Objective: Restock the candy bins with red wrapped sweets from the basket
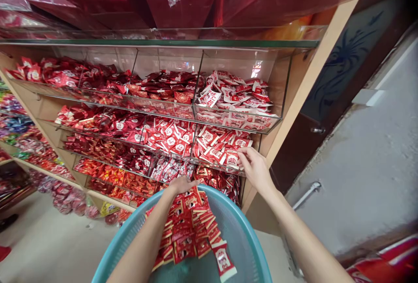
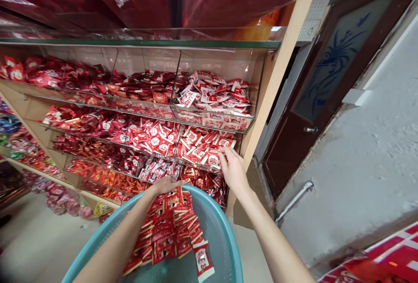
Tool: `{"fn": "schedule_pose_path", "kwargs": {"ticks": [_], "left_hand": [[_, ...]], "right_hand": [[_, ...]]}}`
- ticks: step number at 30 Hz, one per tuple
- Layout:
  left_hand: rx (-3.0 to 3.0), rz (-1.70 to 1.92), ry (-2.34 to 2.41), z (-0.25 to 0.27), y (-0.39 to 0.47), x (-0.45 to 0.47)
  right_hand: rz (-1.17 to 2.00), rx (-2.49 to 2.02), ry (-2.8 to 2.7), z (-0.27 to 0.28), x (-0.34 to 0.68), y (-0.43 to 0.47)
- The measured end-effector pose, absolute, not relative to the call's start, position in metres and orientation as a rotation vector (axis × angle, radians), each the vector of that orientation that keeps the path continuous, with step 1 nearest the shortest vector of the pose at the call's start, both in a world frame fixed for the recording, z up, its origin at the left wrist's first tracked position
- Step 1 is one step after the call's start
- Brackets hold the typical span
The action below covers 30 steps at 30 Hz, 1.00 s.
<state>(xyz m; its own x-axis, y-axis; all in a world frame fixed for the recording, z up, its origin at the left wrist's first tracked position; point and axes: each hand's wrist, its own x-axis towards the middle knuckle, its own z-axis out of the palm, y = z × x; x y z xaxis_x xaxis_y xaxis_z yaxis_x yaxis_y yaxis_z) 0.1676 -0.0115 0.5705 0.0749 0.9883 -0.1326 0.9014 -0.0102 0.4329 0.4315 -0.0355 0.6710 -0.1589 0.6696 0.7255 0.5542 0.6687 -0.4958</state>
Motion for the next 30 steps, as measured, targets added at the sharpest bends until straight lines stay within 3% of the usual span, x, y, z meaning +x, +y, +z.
{"fn": "schedule_pose_path", "kwargs": {"ticks": [10, 19, 26, 30], "left_hand": [[1.933, 0.247, 1.852, 0.575, -0.014, 0.168], [1.905, 0.239, 1.882, 0.576, -0.016, 0.169], [1.915, 0.212, 1.867, 0.577, -0.016, 0.169], [1.910, 0.200, 1.879, 0.576, -0.013, 0.169]], "right_hand": [[0.197, -0.924, -1.762, 0.686, 0.433, -0.081], [1.102, -1.133, -2.237, 0.599, 0.413, -0.113], [1.557, -1.295, -2.200, 0.544, 0.399, -0.115], [1.649, -1.388, -2.281, 0.531, 0.385, -0.114]]}}
